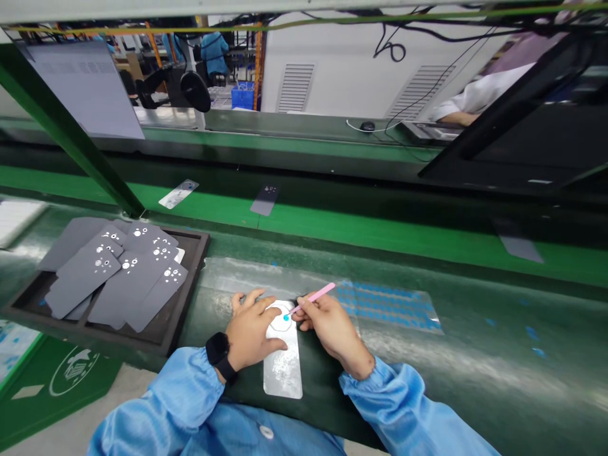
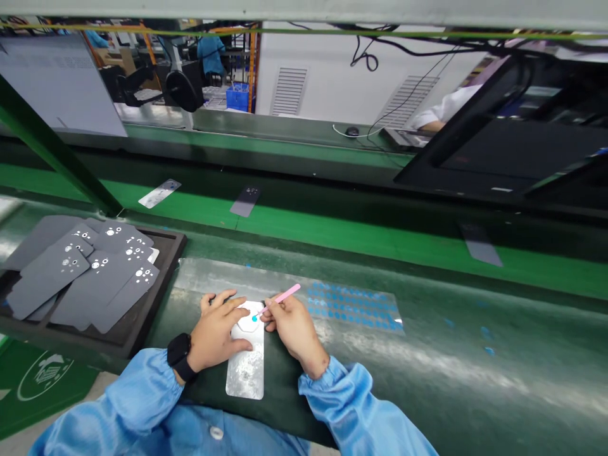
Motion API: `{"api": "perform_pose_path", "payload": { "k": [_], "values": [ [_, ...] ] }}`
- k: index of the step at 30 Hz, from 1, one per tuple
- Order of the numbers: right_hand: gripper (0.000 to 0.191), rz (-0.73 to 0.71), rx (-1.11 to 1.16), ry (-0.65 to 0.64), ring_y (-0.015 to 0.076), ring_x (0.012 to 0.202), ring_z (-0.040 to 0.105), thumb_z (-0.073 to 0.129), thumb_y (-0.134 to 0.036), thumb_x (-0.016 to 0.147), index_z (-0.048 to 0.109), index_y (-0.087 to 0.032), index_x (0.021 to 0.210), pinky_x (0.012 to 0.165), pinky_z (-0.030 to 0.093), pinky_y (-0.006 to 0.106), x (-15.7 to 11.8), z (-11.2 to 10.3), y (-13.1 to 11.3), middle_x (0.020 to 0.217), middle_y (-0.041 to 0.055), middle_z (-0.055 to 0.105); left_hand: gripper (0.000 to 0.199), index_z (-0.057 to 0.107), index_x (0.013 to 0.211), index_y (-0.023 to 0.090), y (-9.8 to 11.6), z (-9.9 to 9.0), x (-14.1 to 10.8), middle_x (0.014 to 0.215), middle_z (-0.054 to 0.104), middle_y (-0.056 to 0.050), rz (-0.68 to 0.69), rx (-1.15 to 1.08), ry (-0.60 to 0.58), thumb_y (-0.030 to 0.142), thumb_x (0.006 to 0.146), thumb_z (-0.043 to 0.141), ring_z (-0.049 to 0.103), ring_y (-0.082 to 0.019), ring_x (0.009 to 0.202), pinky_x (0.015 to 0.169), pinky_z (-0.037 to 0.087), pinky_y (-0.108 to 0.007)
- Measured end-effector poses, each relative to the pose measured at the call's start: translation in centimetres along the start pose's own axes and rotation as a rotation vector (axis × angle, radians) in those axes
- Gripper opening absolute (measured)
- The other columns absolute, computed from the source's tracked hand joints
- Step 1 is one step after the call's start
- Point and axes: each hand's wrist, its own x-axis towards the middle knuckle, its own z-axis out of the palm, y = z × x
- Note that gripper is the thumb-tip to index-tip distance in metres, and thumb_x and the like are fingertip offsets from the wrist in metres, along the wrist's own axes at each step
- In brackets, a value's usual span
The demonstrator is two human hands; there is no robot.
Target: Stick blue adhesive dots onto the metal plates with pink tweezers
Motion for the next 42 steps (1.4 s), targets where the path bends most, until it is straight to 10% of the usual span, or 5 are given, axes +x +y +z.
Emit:
{"api": "perform_pose_path", "payload": {
  "k": [42],
  "values": [
    [0.031,-0.068,-0.246,0.034,0.0158,0.047,0.061,0.057,-0.050,0.070,0.057,-0.020,0.072,0.049,0.050,0.028,-0.6,0.1,-0.1,0.060,0.0019,0.066,0.037,0.064,0.108,0.030,1.4,-1.0,-0.2,0.137,0.050,-0.010,0.017,0.177,-0.145,0.047,0.075,0.071,0.033,-0.038,0.130,0.093,0.028,-0.060]
  ]
}}
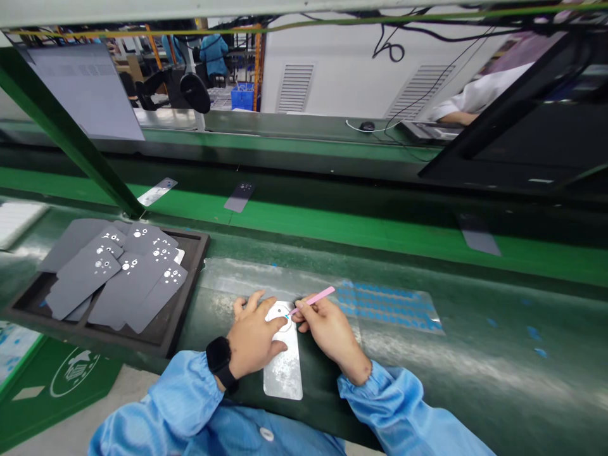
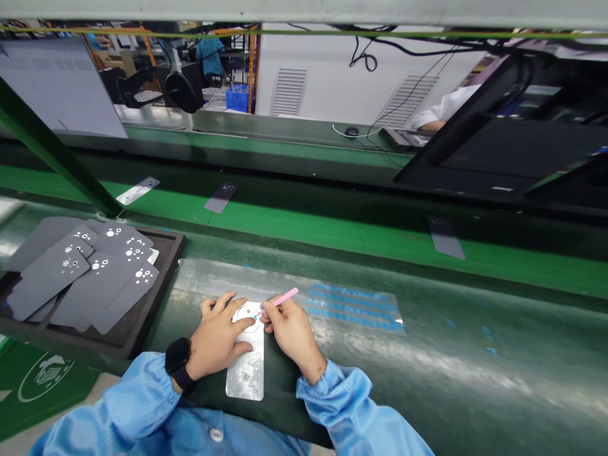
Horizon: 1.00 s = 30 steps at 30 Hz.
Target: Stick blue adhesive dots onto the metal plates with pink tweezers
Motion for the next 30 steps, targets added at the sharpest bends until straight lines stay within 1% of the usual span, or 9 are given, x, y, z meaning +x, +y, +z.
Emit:
{"api": "perform_pose_path", "payload": {
  "k": [5,7,9,11,12,15,19,22,30],
  "values": [
    [0.031,-0.075,-0.077,0.035,0.0186,0.050,0.063,0.054,-0.051,0.076,0.058,-0.020,0.076,0.052,0.052,0.031,-0.6,-0.3,0.1,0.062,0.0043,0.068,0.038,0.063,0.108,0.029,0.0,0.1,0.1,0.137,0.049,-0.011,0.000,0.008,-0.004,0.047,0.075,0.072,0.033,-0.037,0.130,0.092,0.029,-0.060],
    [0.027,-0.259,-0.159,0.139,0.0211,0.061,0.066,0.051,-0.046,0.081,0.057,-0.021,0.075,0.059,0.054,0.033,-1.1,-0.8,0.0,0.068,0.0067,0.069,0.040,0.062,0.109,0.029,0.0,0.2,0.1,0.138,0.049,-0.011,0.002,0.004,-0.005,0.047,0.075,0.072,0.033,-0.037,0.130,0.092,0.029,-0.059],
    [0.022,-0.541,-0.271,0.223,0.0221,0.075,0.067,0.046,-0.036,0.087,0.057,-0.021,0.074,0.069,0.054,0.034,-1.7,-1.2,-0.3,0.077,0.0087,0.068,0.041,0.062,0.109,0.029,0.0,0.3,0.1,0.138,0.049,-0.011,-0.002,-0.005,-0.004,0.048,0.074,0.072,0.033,-0.037,0.130,0.091,0.029,-0.059],
    [0.021,-0.771,-0.425,0.175,0.0207,0.083,0.066,0.040,-0.023,0.089,0.058,-0.021,0.078,0.074,0.053,0.032,-2.2,-1.5,-0.4,0.084,0.0092,0.067,0.043,0.060,0.110,0.028,-0.1,0.4,0.1,0.137,0.049,-0.011,-0.018,-0.020,-0.005,0.047,0.074,0.073,0.033,-0.036,0.130,0.092,0.030,-0.058],
    [0.023,-0.829,-0.524,0.107,0.0195,0.081,0.066,0.038,-0.018,0.088,0.060,-0.020,0.082,0.072,0.054,0.031,-2.4,-1.5,-0.4,0.086,0.0090,0.066,0.044,0.059,0.112,0.028,-0.1,0.4,0.1,0.137,0.050,-0.011,-0.028,-0.028,-0.005,0.046,0.074,0.073,0.034,-0.036,0.130,0.092,0.030,-0.058],
    [0.028,-0.838,-0.850,-0.079,0.0178,0.071,0.066,0.039,-0.010,0.084,0.064,-0.019,0.092,0.063,0.054,0.028,-2.8,-1.1,0.0,0.088,0.0081,0.065,0.049,0.056,0.114,0.026,-0.1,0.5,0.2,0.137,0.050,-0.011,-0.045,-0.058,-0.002,0.045,0.073,0.074,0.034,-0.035,0.130,0.092,0.031,-0.057],
    [0.028,-0.785,-1.086,-0.132,0.0179,0.064,0.067,0.049,-0.011,0.083,0.066,-0.019,0.103,0.057,0.054,0.027,-2.9,-0.6,0.9,0.091,0.0075,0.066,0.051,0.055,0.113,0.025,-0.1,0.7,0.2,0.136,0.051,-0.011,-0.049,-0.093,0.007,0.046,0.071,0.076,0.034,-0.035,0.130,0.095,0.030,-0.058],
    [0.028,-0.800,-1.124,-0.109,0.0169,0.065,0.067,0.051,-0.014,0.085,0.065,-0.020,0.108,0.056,0.054,0.025,-2.9,-0.6,1.4,0.093,0.0072,0.066,0.052,0.055,0.113,0.024,-0.1,0.8,0.1,0.137,0.050,-0.011,-0.059,-0.104,0.014,0.046,0.071,0.076,0.034,-0.035,0.130,0.096,0.029,-0.059],
    [0.026,-0.935,-0.985,-0.002,0.0159,0.061,0.068,0.041,-0.025,0.093,0.066,-0.024,0.099,0.048,0.052,0.024,-1.8,-0.9,3.1,0.093,0.0066,0.068,0.052,0.054,0.116,0.025,-0.1,0.9,0.3,0.135,0.051,-0.008,-0.054,-0.117,0.037,0.056,0.076,0.066,0.035,-0.032,0.129,0.097,0.033,-0.056]
  ]
}}
